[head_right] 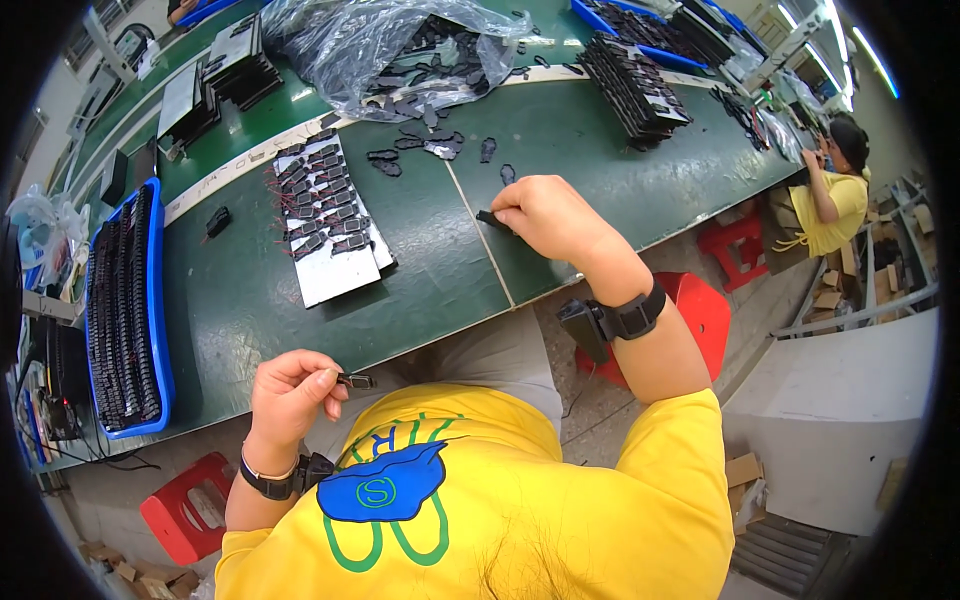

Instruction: The person picks up a speaker and a plastic cover by hand, fits the speaker into the cover, and places the assembled unit onto a metal plate, repeating the process for several units.

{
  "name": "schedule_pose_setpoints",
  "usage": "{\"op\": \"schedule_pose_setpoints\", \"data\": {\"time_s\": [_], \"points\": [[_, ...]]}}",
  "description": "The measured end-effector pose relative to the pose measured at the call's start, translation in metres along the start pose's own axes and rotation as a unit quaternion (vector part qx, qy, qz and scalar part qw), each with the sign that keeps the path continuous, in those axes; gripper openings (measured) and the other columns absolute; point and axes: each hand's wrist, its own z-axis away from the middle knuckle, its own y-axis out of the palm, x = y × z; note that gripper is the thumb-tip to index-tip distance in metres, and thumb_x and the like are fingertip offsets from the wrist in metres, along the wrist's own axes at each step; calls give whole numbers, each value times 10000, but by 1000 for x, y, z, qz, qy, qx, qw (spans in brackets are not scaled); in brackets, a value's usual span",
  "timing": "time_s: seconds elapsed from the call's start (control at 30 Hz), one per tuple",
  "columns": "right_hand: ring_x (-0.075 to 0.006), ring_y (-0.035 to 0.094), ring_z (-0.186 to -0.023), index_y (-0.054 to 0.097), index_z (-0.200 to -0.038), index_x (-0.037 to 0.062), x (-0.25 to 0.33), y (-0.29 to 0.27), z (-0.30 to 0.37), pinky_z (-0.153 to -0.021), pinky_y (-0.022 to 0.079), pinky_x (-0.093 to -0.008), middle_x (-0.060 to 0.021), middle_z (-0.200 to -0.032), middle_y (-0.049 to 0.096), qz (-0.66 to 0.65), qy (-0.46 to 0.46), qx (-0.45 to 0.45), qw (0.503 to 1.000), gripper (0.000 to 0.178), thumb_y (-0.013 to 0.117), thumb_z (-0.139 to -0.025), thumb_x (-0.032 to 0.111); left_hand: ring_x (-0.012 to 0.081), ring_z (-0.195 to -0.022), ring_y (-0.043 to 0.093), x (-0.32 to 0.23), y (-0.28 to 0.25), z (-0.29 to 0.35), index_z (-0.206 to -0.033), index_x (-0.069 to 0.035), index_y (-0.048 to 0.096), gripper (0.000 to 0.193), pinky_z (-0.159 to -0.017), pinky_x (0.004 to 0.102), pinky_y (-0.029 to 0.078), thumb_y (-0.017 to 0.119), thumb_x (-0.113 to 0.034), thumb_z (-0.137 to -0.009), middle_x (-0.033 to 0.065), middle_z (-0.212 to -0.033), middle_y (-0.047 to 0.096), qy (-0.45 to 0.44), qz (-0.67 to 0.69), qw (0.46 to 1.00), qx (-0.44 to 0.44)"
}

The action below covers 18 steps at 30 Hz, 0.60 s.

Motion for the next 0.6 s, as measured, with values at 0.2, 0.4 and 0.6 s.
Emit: {"op": "schedule_pose_setpoints", "data": {"time_s": [0.2,0.4,0.6], "points": [[-311,629,-689,676,-923,-13,-9,3,4,-657,505,-354,-167,-787,648,32,-33,-47,998,178,638,-793,102,91,-593,601,-1,0,0,-936,35,641,92,-548,226,517,600,-35,-892,83,-758,660,-5,-5,1000,1],[-301,626,-674,668,-898,-18,-3,4,-5,-640,501,-345,-161,-742,644,87,11,-6,996,203,676,-750,121,90,-587,598,-6,5,-3,-930,33,642,115,-535,220,504,607,-71,-894,77,-752,660,-27,-25,999,-26],[-262,607,-646,616,-831,-27,5,7,-8,-634,490,-332,-149,-724,624,74,89,-6,993,189,671,-710,107,111,-540,602,-12,6,-10,-931,28,636,149,-489,223,495,620,-114,-891,101,-738,663,-61,-11,997,-53]]}}
